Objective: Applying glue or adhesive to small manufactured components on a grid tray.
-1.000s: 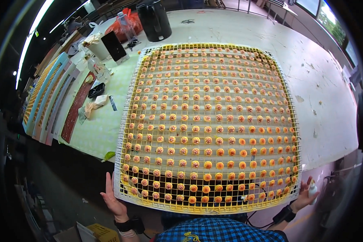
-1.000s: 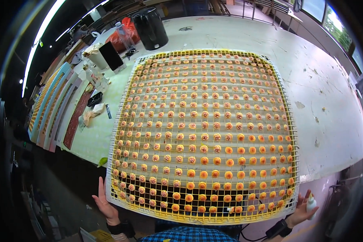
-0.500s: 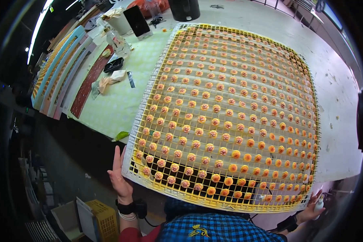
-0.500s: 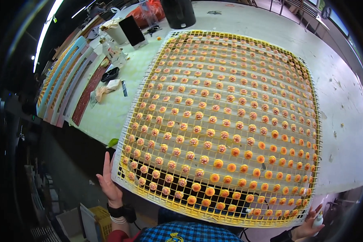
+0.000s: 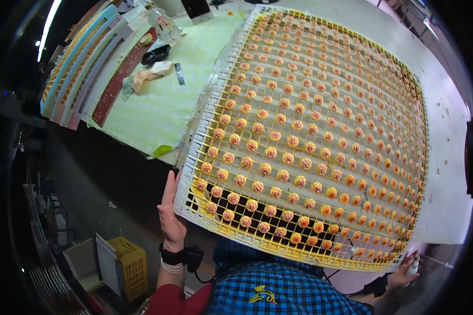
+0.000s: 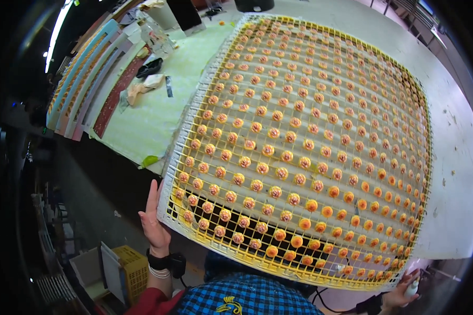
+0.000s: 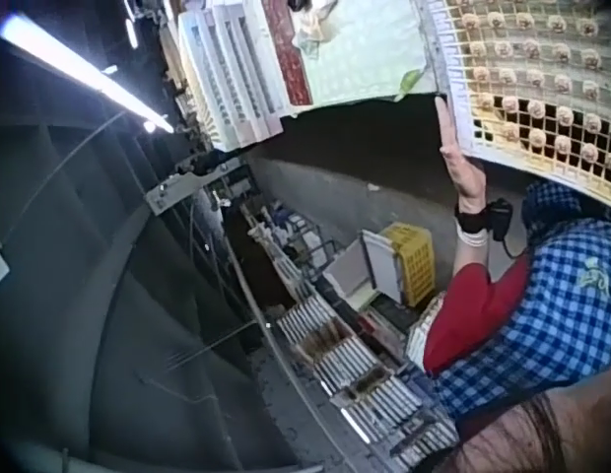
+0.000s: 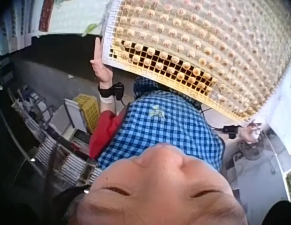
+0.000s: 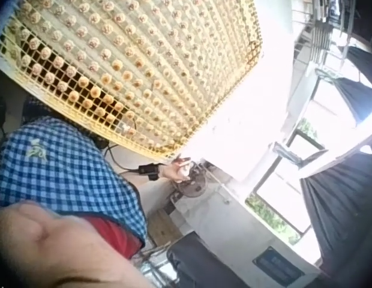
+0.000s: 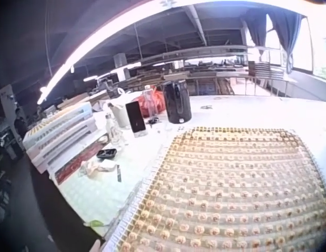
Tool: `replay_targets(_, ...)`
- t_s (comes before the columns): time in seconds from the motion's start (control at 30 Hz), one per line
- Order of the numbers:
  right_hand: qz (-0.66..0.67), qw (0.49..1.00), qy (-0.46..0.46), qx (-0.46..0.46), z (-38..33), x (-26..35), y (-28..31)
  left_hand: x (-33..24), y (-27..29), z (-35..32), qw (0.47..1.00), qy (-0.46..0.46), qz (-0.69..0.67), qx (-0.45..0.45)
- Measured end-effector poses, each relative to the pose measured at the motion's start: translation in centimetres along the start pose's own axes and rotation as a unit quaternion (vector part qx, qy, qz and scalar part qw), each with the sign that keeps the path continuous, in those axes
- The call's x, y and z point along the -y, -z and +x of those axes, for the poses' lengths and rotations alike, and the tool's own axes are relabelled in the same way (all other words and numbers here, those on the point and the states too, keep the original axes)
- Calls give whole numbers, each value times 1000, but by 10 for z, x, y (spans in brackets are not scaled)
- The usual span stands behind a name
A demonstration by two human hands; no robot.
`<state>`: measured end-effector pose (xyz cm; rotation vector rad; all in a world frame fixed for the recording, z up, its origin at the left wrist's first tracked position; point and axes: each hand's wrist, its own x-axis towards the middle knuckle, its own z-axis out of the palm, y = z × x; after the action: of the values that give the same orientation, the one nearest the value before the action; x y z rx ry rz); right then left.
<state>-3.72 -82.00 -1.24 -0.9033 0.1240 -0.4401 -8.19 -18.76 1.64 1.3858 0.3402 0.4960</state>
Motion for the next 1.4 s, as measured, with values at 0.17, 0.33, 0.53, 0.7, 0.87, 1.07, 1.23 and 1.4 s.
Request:
replay_targets(0.17,-16,999,-15,26,-2,3,-8,3,3,2,1000,-9,-2,-2)
replay_targets(0.33,-2,993,-56,106,-1,4,-19,-9,16,7,996,40,16,77)
replay_targets(0.53,-47,994,88,46,2,29,11,-90,68,119,905,-24,419,68)
replay_targets(0.7,-12,996,87,20,-23,20,-48,-67,110,254,813,-226,537,-9)
replay_targets(0.87,6,993,85,79,-52,8,-92,-1,124,324,660,-208,712,-119)
replay_targets(1.07,13,994,92,64,-83,-3,-184,6,200,331,591,-235,753,-171)
replay_targets(1.23,-48,986,66,148,-98,-43,-247,-77,117,260,821,-279,476,-149)
replay_targets(1.4,-87,840,-49,534,-100,-74,-318,-116,-20,69,962,-39,170,210)
